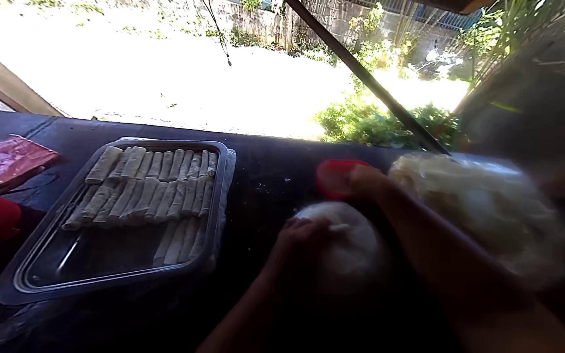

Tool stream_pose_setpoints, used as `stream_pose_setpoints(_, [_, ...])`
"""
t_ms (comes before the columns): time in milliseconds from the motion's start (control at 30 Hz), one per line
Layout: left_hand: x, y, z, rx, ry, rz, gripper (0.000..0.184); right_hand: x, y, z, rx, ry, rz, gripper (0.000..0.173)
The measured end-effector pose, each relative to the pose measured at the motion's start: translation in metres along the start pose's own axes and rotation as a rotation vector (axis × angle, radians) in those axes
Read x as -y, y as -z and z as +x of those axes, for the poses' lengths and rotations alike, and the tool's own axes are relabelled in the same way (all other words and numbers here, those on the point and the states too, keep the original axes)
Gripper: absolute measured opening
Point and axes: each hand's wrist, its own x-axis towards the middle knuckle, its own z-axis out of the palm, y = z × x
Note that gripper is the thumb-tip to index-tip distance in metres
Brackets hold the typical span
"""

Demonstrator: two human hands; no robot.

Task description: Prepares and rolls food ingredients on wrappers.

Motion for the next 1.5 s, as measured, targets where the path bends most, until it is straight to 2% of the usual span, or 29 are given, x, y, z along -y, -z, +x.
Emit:
stream_pose_setpoints(67, [0.000,-0.001,0.000,-0.007,-0.001,0.002,0.024,-0.010,0.006,-0.006,-0.005,0.046,0.096,0.023])
stream_pose_setpoints(167, [0.001,-0.002,-0.001,-0.012,-0.001,-0.004,0.024,-0.033,-0.008,0.002,-0.116,0.062,0.435,0.018])
stream_pose_setpoints(233, [0.001,-0.001,-0.001,-0.008,-0.003,-0.009,0.024,-0.038,-0.015,0.004,-0.154,0.048,0.564,0.016])
stream_pose_setpoints(400, [0.000,0.002,0.000,-0.008,-0.014,-0.023,0.023,-0.024,0.004,-0.024,-0.115,0.006,0.812,0.016])
stream_pose_setpoints(567, [0.001,0.001,-0.001,-0.010,-0.008,-0.020,0.024,-0.010,0.007,-0.064,-0.140,0.179,0.977,0.023])
stream_pose_setpoints(633, [0.001,0.002,-0.002,-0.013,-0.002,-0.024,0.023,0.000,0.002,-0.081,-0.146,0.254,0.920,0.021])
stream_pose_setpoints(733, [-0.001,0.003,-0.002,-0.025,0.005,-0.034,0.023,0.011,-0.020,-0.094,-0.195,0.389,0.722,0.032])
stream_pose_setpoints(867, [0.000,0.002,-0.003,-0.030,0.003,-0.032,0.027,0.018,-0.062,-0.095,-0.395,0.507,0.302,0.047])
stream_pose_setpoints(967, [0.000,0.002,-0.004,-0.039,0.014,-0.034,0.027,0.013,-0.067,-0.094,-0.515,0.549,0.083,0.048])
stream_pose_setpoints(1200, [-0.003,0.004,-0.007,-0.084,0.071,-0.065,0.028,0.001,-0.057,-0.088,-0.633,0.561,0.202,0.052])
stream_pose_setpoints(1300, [-0.004,0.003,-0.008,-0.100,0.094,-0.071,0.030,0.007,-0.051,-0.092,-0.507,0.641,0.146,0.054])
stream_pose_setpoints(1367, [-0.005,0.003,-0.008,-0.106,0.097,-0.058,0.035,0.009,-0.051,-0.090,-0.426,0.619,0.089,0.056])
stream_pose_setpoints(1433, [-0.004,0.003,-0.007,-0.123,0.091,-0.033,0.039,0.006,-0.043,-0.086,-0.472,0.571,0.101,0.047])
stream_pose_setpoints(1500, [-0.005,0.002,-0.009,-0.141,0.094,-0.009,0.038,0.004,-0.030,-0.081,-0.594,0.499,0.122,0.035])
